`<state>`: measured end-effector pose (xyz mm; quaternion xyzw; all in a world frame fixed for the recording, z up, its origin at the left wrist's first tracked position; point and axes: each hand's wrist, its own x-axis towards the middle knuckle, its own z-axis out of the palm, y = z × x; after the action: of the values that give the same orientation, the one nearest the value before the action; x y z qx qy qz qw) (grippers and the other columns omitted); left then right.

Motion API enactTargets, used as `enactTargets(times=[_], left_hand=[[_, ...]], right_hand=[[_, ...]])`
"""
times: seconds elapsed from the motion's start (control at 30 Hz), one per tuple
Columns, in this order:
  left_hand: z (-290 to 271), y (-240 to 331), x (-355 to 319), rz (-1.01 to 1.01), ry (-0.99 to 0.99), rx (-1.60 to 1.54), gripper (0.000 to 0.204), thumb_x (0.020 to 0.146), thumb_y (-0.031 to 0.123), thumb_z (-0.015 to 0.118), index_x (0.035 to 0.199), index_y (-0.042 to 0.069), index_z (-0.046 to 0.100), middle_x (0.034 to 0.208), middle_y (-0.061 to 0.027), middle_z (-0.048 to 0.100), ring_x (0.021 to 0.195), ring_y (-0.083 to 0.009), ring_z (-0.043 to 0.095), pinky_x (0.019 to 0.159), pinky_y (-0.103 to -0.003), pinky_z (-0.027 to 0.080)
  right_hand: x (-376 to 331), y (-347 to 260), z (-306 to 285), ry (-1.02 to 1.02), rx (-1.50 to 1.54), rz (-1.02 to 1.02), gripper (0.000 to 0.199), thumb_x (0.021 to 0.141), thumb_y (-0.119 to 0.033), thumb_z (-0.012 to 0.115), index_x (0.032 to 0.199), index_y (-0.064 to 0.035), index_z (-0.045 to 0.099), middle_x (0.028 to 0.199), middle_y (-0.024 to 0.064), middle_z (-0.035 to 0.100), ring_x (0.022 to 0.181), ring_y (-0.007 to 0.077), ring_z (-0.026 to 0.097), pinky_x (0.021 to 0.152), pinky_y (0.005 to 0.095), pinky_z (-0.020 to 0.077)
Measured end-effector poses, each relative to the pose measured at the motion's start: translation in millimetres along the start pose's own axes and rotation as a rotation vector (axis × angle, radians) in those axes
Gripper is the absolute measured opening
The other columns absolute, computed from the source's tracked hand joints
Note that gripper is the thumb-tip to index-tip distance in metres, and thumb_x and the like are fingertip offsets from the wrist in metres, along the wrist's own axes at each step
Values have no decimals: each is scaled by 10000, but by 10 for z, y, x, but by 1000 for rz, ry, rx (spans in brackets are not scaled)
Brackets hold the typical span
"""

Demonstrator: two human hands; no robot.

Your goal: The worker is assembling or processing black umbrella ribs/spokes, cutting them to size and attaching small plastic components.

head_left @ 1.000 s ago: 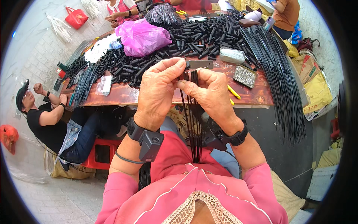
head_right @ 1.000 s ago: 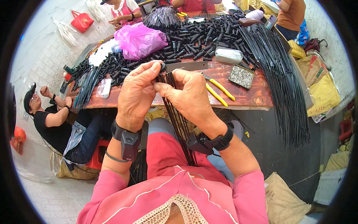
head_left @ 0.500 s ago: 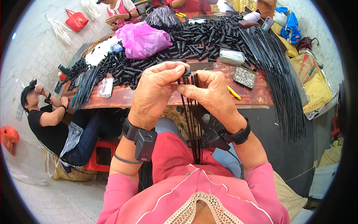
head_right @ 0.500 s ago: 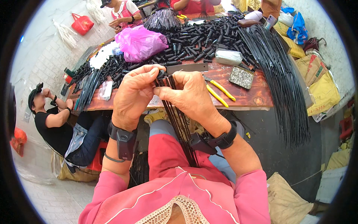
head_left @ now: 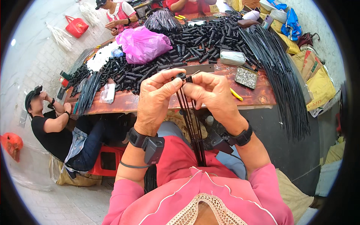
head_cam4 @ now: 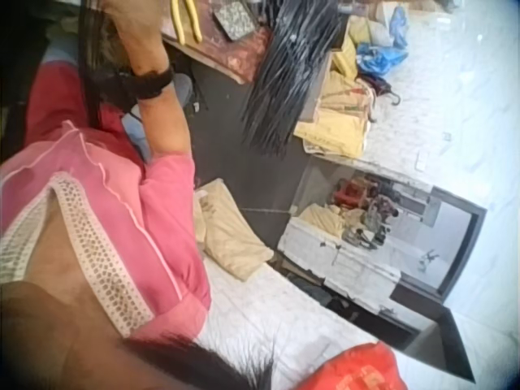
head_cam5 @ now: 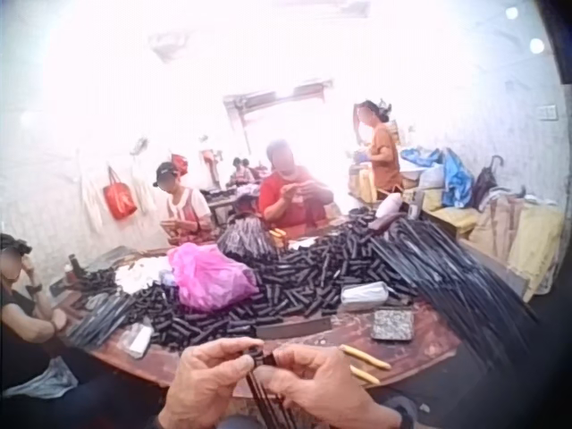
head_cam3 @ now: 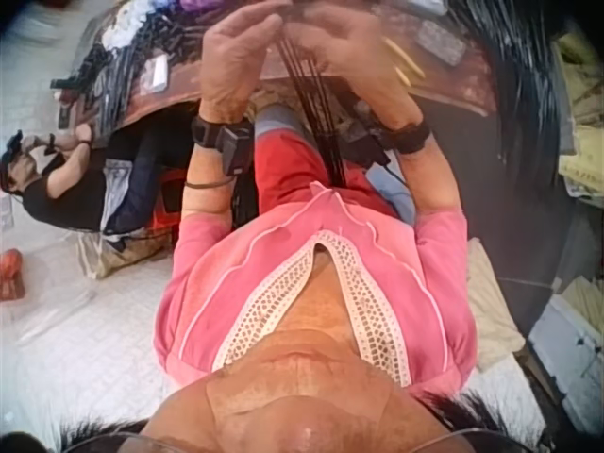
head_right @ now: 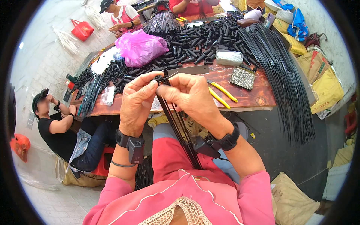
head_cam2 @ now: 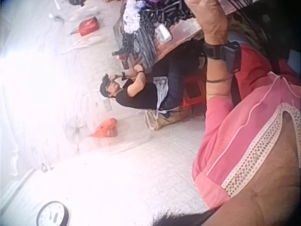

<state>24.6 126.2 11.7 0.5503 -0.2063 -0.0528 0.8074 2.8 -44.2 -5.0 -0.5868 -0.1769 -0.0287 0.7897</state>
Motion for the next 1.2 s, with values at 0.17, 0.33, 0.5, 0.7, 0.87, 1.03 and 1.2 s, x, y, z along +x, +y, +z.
enactTargets(times=[0.17, 0.33, 0.5, 0.7, 0.87, 1.03, 1.2], left_hand=[[30, -34, 1, 37, -12, -31, 278, 882, 9, 683, 1155, -36, 653, 997, -60, 692, 892, -95, 626, 830, -234, 493], [65, -41, -10, 46, 2, -39, 282, 885, 3, 674, 1162, -43, 645, 1019, -64, 685, 899, -100, 623, 836, -239, 494], [-58, -46, -2, -3, -121, -110, 287, 885, 25, 670, 1158, -54, 638, 1061, -80, 678, 944, -118, 624, 887, -267, 493], [-174, -78, 38, 43, -379, -199, 343, 869, 118, 711, 1151, -63, 639, 1120, -124, 659, 1076, -196, 611, 976, -340, 462], [-219, -62, 70, 80, -479, -113, 413, 805, 280, 777, 1066, -32, 704, 1098, -132, 641, 1129, -259, 541, 1024, -396, 380], [-257, -6, 81, 98, -515, -32, 439, 778, 299, 798, 1063, -26, 725, 1033, -124, 654, 1123, -274, 533, 1006, -395, 379], [-266, 116, 47, 93, -607, 12, 436, 777, 264, 796, 1093, -27, 717, 966, -112, 670, 1097, -254, 529, 989, -389, 390]], right_hand=[[16, 43, -91, -8, 9, -20, 187, 917, -183, 706, 893, 3, 710, 708, 4, 668, 576, 33, 575, 483, 181, 436], [21, -78, -84, -39, -47, 38, 228, 907, -218, 719, 822, -7, 722, 669, 3, 665, 566, 29, 577, 479, 178, 432], [13, -91, -161, -104, -5, 117, 251, 869, -265, 760, 792, -29, 726, 634, -2, 645, 499, 15, 514, 420, 173, 353], [17, -89, -175, -189, -13, 151, 288, 831, -307, 793, 724, -46, 728, 586, -2, 628, 432, 12, 450, 376, 182, 287], [3, -223, -123, -233, -41, 192, 328, 792, -328, 820, 681, -39, 714, 586, 22, 654, 425, 17, 462, 376, 185, 294], [74, -172, -174, -419, 29, 248, 351, 779, -311, 829, 635, -28, 680, 588, 67, 665, 375, 40, 439, 353, 196, 272], [138, -221, -175, -585, 82, 293, 345, 782, -306, 827, 648, -22, 682, 603, 78, 670, 367, 46, 439, 348, 192, 267]])
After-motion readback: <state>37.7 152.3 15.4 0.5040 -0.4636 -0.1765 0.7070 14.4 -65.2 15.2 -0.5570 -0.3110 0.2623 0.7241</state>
